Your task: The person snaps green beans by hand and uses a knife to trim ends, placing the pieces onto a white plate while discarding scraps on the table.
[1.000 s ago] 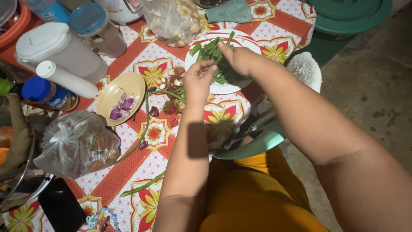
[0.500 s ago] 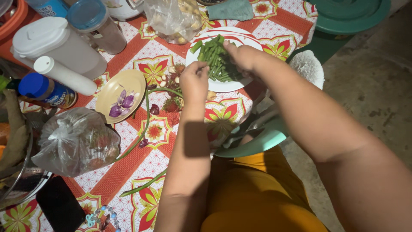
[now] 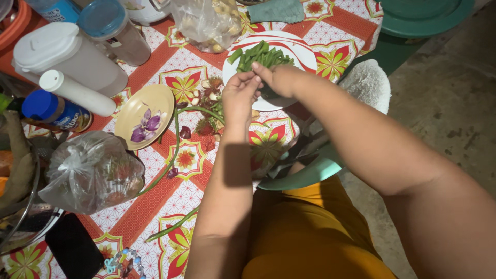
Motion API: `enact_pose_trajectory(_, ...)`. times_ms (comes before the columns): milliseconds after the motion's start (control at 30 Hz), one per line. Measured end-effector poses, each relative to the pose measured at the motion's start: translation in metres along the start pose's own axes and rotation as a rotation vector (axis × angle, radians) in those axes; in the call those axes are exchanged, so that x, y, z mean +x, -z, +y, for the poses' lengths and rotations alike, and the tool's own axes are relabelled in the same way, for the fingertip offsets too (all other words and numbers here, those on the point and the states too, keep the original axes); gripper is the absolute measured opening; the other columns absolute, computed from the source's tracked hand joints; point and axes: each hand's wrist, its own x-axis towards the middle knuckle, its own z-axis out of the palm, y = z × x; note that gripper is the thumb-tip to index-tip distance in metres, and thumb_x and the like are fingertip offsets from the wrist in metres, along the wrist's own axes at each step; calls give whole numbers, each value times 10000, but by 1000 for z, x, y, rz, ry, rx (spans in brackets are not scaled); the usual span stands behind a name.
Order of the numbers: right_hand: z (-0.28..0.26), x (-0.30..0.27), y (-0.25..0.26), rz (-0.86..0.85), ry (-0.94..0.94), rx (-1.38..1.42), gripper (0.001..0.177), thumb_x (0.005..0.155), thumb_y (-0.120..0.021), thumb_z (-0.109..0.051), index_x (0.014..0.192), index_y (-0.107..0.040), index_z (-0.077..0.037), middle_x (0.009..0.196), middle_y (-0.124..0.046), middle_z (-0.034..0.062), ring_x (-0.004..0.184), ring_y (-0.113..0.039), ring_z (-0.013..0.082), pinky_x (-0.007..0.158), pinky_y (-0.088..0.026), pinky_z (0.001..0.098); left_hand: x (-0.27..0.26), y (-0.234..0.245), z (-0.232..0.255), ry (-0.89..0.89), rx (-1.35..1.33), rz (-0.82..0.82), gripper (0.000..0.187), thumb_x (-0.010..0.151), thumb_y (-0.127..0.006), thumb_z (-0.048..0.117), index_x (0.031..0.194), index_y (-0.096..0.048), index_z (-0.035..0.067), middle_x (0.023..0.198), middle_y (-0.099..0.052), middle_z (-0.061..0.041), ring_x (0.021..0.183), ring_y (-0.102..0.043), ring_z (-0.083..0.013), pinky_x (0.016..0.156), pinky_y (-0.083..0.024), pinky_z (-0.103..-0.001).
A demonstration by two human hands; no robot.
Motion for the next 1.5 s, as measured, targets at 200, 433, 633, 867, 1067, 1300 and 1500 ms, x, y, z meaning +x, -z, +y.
enact_pose_trajectory(200,-7,-13,2,52,51,41,930,960,-133,-748,1086,-759,-71,1135,-702,252,1111,-640,440,1015,-471,482,-1,-2,4,76,-134,27,140,924,-703,-16,1061,-676,-23,948,-726,-102,821,-695,-166,725,-583,-287)
enact_pose_trajectory(433,-17,-17,1,91,46,86,891,993,-142,-713,1097,-744,-63,1122,-706,254,1096,-649,431,1009,-473,487,-2,-5,2,12,-131,72,105,930,-704,-26,1032,-681,-43,918,-726,-118,790,-701,-172,707,-577,-289)
enact_pose_trajectory(633,-9,-4,-8,75,-4,60,945,1011,-109,-692,1038,-767,-14,1104,-693,301,1088,-640,456,1033,-460,488,-6,-13,6,-171,169,108,103,926,-725,-4,1018,-728,-50,899,-740,-73,736,-664,-86,681,-572,-227)
enact_pose_trajectory(867,3,24,-22,6,-135,120,960,1037,-104,-692,1131,-705,50,1104,-711,347,1108,-673,469,1065,-462,470,-21,-24,13,-351,468,161,111,923,-753,33,996,-737,-48,850,-725,-33,722,-596,-20,646,-486,-174)
enact_pose_trajectory(1067,-5,8,-14,70,-24,112,953,999,-124,-692,1071,-752,22,1146,-669,323,1152,-611,468,1070,-425,477,-6,-16,2,-97,-47,145,86,921,-706,-8,995,-709,-51,817,-722,-84,660,-638,-118,603,-508,-250)
enact_pose_trajectory(1300,-14,-12,9,-46,-91,370,964,993,-166,-773,854,-694,21,711,-642,170,642,-620,291,692,-524,462,-8,-7,47,-177,555,84,68,861,-732,36,918,-700,19,797,-734,-68,692,-683,-139,631,-545,-276)
enact_pose_trajectory(1500,-28,-53,41,-290,-265,873,815,895,-282,-836,924,-558,-69,554,-341,-1,411,-275,126,382,-285,335,-21,22,98,-227,1173,154,95,823,-732,104,908,-767,78,805,-766,-82,729,-735,-167,698,-566,-313)
